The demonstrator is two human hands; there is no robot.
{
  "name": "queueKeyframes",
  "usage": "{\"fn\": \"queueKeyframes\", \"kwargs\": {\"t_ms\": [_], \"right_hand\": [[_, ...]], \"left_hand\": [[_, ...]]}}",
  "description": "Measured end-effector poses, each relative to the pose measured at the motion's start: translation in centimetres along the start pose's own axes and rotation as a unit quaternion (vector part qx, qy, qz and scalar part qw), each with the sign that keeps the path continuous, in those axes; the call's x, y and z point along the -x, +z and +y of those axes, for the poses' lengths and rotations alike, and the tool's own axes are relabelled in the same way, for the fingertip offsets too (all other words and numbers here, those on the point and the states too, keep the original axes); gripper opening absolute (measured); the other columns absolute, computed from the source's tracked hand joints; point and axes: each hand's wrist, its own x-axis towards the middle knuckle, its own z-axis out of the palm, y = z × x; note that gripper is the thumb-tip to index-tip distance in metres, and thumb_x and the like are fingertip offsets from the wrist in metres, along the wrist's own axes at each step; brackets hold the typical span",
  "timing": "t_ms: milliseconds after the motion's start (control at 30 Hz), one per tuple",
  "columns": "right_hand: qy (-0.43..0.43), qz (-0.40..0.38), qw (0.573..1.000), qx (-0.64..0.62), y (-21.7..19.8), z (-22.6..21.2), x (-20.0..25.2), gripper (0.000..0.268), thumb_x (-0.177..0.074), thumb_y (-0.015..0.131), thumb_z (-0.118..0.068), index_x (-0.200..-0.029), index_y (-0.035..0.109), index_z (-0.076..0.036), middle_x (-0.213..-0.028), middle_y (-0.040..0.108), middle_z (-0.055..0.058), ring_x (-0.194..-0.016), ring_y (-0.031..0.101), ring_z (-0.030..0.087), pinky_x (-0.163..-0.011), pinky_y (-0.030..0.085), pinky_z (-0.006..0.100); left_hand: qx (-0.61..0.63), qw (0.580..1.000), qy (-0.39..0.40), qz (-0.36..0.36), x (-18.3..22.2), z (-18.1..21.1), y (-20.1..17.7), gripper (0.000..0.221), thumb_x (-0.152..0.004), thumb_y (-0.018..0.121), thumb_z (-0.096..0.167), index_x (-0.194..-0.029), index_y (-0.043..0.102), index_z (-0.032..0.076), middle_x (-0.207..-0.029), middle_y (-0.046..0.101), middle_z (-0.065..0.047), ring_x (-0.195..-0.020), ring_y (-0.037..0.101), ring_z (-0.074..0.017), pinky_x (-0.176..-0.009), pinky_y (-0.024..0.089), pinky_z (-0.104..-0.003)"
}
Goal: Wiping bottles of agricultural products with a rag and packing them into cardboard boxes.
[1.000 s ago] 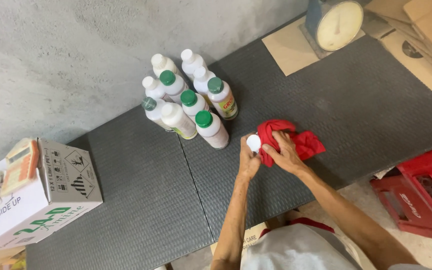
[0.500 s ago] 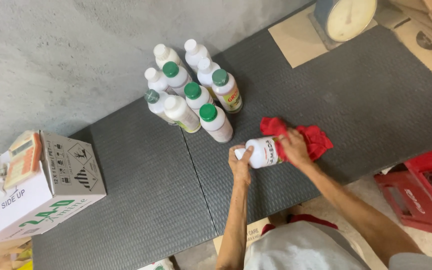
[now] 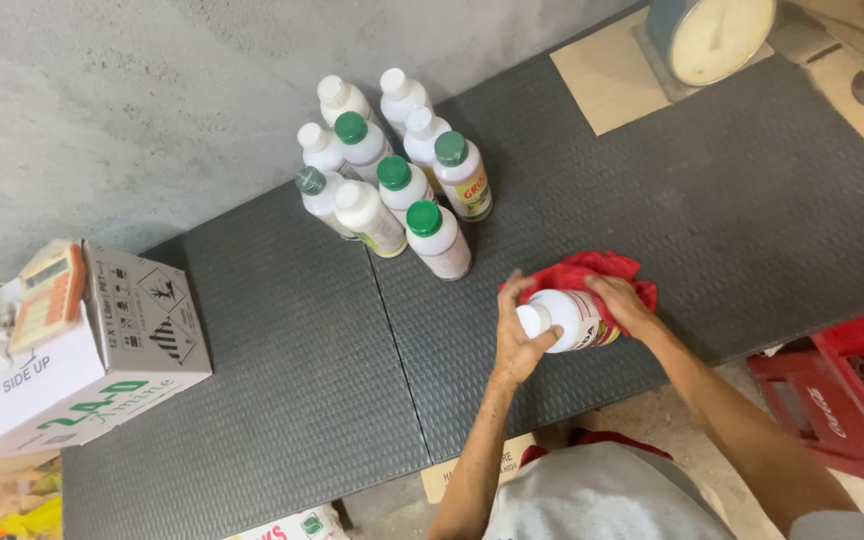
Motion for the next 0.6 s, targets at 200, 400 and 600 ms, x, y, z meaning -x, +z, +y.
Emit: {"fn": "queueKeyframes", "kwargs": {"t_ms": [200, 400, 600], "right_hand": [[0.033, 0.181, 0.982, -0.054, 1.2, 5.6, 0.7, 0.046, -0.108, 0.052, -0.037, -0.117, 0.071, 0.004, -0.11, 0.073, 0.014, -0.103, 0.064, 0.023, -0.095, 0.049, 0.038], [0.098, 0.23, 0.892, -0.377, 2.0, 4.0, 1.1, 0.031, -0.098, 0.064, -0.022, -0.119, 0.069, -0.001, -0.113, 0.072, 0.007, -0.1, 0.067, 0.018, -0.09, 0.055, 0.033], [0.042, 0.259, 0.962, -0.079, 3.4, -7.8, 5.1, 0.037, -0.102, 0.059, -0.027, -0.129, 0.066, -0.003, -0.116, 0.07, 0.016, -0.106, 0.067, 0.026, -0.091, 0.05, 0.039]], "left_hand": [[0.219, 0.956, -0.118, 0.157, 1.0, -3.8, 3.5, 0.087, -0.078, 0.083, 0.015, -0.152, 0.04, 0.005, -0.141, 0.055, -0.017, -0.129, 0.056, -0.0291, -0.111, 0.046, -0.042], [0.137, 0.966, -0.095, 0.196, -2.3, -5.6, 5.1, 0.099, -0.073, 0.089, 0.02, -0.15, 0.029, 0.006, -0.137, 0.052, -0.015, -0.125, 0.054, -0.026, -0.107, 0.046, -0.04], [0.225, 0.943, -0.104, 0.223, -3.9, -3.8, 4.6, 0.095, -0.072, 0.087, 0.023, -0.148, 0.033, 0.005, -0.131, 0.058, -0.016, -0.119, 0.06, -0.0274, -0.104, 0.049, -0.041]]}}
